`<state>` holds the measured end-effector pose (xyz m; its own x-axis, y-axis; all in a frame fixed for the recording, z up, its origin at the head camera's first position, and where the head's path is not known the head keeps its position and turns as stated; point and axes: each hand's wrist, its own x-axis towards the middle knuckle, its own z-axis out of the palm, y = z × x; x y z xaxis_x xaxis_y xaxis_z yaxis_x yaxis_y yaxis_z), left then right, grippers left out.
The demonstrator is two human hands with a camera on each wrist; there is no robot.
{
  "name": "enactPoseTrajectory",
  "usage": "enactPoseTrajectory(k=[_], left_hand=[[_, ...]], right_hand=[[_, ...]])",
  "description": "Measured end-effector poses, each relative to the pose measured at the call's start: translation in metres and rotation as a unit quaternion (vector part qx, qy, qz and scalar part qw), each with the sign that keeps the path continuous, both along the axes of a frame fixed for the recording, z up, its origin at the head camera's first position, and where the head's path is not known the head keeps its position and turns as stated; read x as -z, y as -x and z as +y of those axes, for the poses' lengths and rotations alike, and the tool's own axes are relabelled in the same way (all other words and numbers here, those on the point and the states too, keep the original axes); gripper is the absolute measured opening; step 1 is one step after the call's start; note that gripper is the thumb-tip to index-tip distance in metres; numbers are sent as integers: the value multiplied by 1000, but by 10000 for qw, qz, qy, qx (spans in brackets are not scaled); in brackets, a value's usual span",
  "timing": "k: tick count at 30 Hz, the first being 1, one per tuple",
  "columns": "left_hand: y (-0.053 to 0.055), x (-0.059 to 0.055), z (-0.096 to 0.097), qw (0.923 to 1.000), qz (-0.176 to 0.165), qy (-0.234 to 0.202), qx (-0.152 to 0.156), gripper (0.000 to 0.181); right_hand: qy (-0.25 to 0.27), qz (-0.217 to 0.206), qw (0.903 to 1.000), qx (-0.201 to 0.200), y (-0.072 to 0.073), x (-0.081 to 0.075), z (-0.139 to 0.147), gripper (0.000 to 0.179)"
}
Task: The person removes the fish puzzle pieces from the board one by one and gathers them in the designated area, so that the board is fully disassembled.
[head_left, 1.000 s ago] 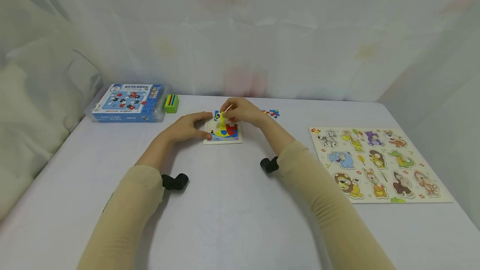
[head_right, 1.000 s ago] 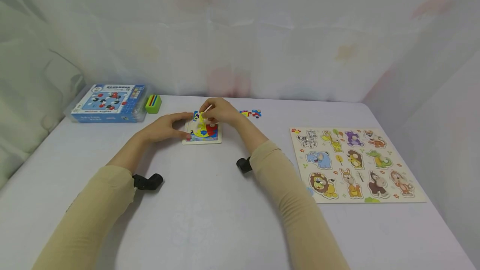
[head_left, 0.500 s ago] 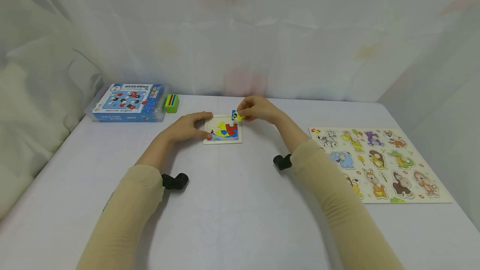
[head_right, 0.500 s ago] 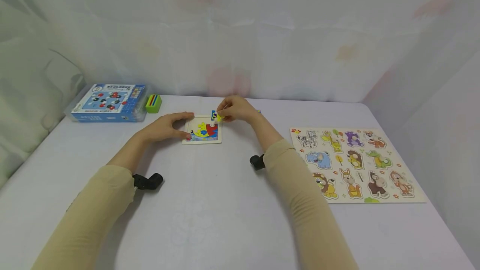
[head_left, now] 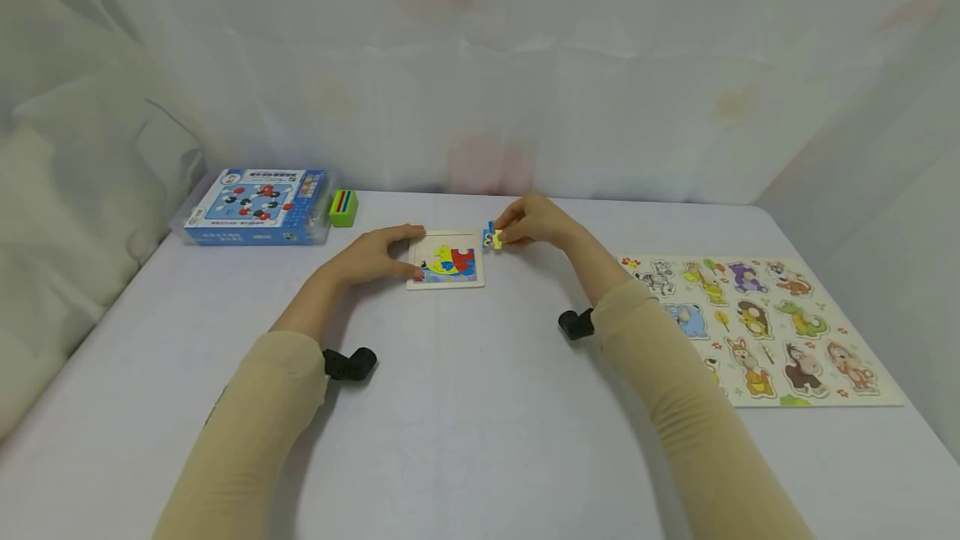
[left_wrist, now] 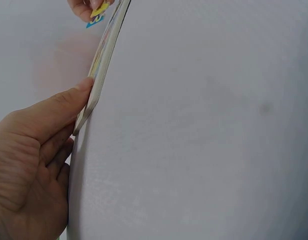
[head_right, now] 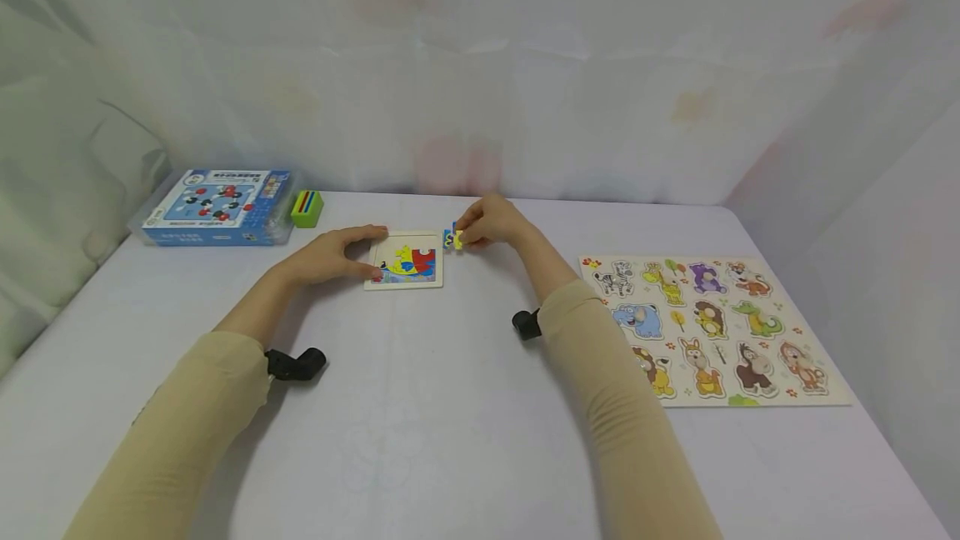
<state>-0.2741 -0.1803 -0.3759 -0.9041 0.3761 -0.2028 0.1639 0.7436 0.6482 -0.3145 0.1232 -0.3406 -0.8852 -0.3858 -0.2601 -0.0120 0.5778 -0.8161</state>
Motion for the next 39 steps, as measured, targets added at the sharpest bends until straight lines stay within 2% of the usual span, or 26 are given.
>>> enactPoseTrajectory(k=[7,15,23,39], left_hand=[[0,-1,0,10000,7,-4,-7,82],[0,0,0,10000,-9,28,-18,82],[0,0,0,10000,-19,53,-31,83],[1,2,0,10000,10,23,-9,83]], right_hand=[[113,-235,9996,71,-1,3,2,24],[-227,-286,9989,282,-2,2,1,21],[-597,-60,9973,422,-1,4,1,18],[-871,270,9949,440,0,4,1,19]])
